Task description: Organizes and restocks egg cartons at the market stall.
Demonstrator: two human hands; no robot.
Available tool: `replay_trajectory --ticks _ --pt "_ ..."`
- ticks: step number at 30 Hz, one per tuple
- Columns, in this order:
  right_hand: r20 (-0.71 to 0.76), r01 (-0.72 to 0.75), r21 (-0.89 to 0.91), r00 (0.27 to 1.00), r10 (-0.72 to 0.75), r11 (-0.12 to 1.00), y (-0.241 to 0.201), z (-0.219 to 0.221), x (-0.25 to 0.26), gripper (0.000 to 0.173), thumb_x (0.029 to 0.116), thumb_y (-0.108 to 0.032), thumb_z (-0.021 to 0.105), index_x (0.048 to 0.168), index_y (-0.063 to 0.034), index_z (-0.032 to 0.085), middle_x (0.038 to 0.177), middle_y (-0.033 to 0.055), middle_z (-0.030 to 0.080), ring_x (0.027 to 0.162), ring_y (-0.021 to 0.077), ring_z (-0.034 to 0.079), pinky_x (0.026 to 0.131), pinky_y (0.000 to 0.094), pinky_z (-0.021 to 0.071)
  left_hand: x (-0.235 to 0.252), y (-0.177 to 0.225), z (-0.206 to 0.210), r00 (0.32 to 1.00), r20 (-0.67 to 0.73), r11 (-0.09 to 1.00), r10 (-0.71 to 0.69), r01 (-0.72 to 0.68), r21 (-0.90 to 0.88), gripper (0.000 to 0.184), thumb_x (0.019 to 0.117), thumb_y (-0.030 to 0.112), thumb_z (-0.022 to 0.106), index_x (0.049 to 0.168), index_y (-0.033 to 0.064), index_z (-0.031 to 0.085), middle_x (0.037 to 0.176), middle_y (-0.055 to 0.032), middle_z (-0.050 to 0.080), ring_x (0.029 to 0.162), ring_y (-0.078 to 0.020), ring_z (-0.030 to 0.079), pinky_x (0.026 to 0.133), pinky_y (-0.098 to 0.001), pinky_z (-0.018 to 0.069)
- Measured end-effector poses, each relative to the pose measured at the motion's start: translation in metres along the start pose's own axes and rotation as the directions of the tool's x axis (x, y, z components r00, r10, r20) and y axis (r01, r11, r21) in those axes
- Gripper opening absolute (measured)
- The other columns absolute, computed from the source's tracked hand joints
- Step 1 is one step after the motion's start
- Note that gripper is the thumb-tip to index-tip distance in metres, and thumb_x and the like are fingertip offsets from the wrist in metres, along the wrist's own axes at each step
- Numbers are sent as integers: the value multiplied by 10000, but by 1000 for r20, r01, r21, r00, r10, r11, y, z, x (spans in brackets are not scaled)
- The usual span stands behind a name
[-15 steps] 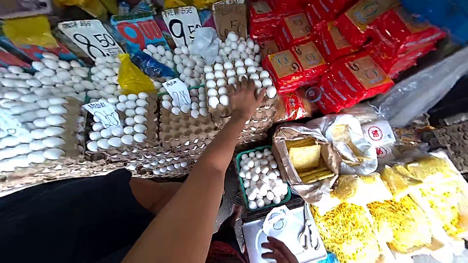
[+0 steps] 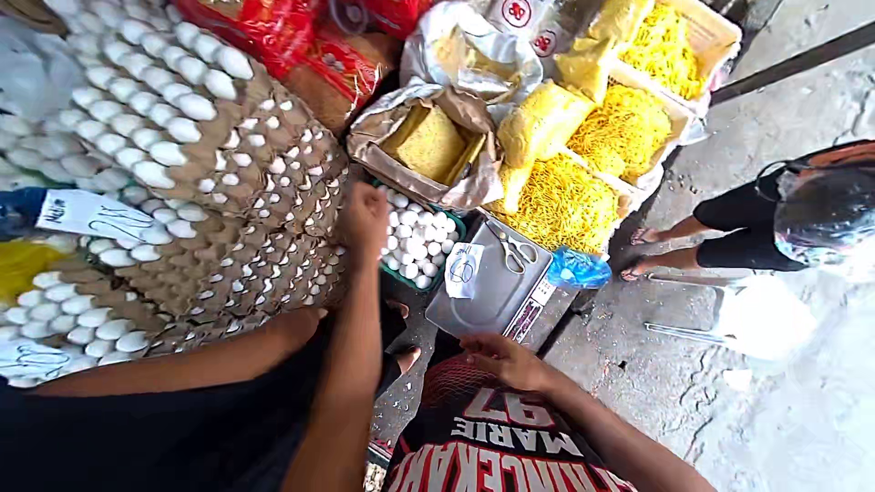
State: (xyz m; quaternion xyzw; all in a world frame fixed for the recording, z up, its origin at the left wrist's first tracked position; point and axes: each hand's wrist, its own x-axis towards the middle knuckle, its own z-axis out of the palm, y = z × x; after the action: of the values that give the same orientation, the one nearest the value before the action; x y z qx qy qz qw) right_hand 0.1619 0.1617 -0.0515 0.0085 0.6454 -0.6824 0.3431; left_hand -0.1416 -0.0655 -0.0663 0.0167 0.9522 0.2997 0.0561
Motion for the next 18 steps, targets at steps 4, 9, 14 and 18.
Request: replay_trajectory --ticks 4,9,14,18 --pt "7 -53 2 999 53 999 20 -6 -26 404 1051 -332 566 1352 -66 607 1176 79 712 1008 137 693 925 367 574 -103 -28 140 877 419 963 -237 270 -22 760 923 616 651 1331 -22 591 1221 -307 639 1137 -484 621 965 -685 489" --pt "31 -107 -105 993 110 989 21 -23 -6 412 1037 -349 578 1345 -79 616 1155 83 714 975 159 699 899 390 578 -114 -31 181 897 344 955 -279 295 4 522 873 415 776 1160 -12 692 1214 -264 647 1174 -417 614 1015 -621 484" --pt "-381 -206 -231 918 106 951 18 -42 56 727 952 -449 679 1516 -62 432 1315 190 640 1073 300 697 948 509 573 -113 -33 147 936 289 943 -198 263 -205 356 938 291 717 1132 -7 705 1078 -179 714 1033 -294 684 965 -517 537" --pt "-575 -78 -91 818 12 993 -11 -35 107 854 870 -498 758 1498 -33 415 1291 206 639 1085 298 681 943 503 573 -107 -16 86 952 305 736 -37 232 -636 302 927 245 739 1054 -22 679 889 -102 690 777 -171 655 726 -368 567"
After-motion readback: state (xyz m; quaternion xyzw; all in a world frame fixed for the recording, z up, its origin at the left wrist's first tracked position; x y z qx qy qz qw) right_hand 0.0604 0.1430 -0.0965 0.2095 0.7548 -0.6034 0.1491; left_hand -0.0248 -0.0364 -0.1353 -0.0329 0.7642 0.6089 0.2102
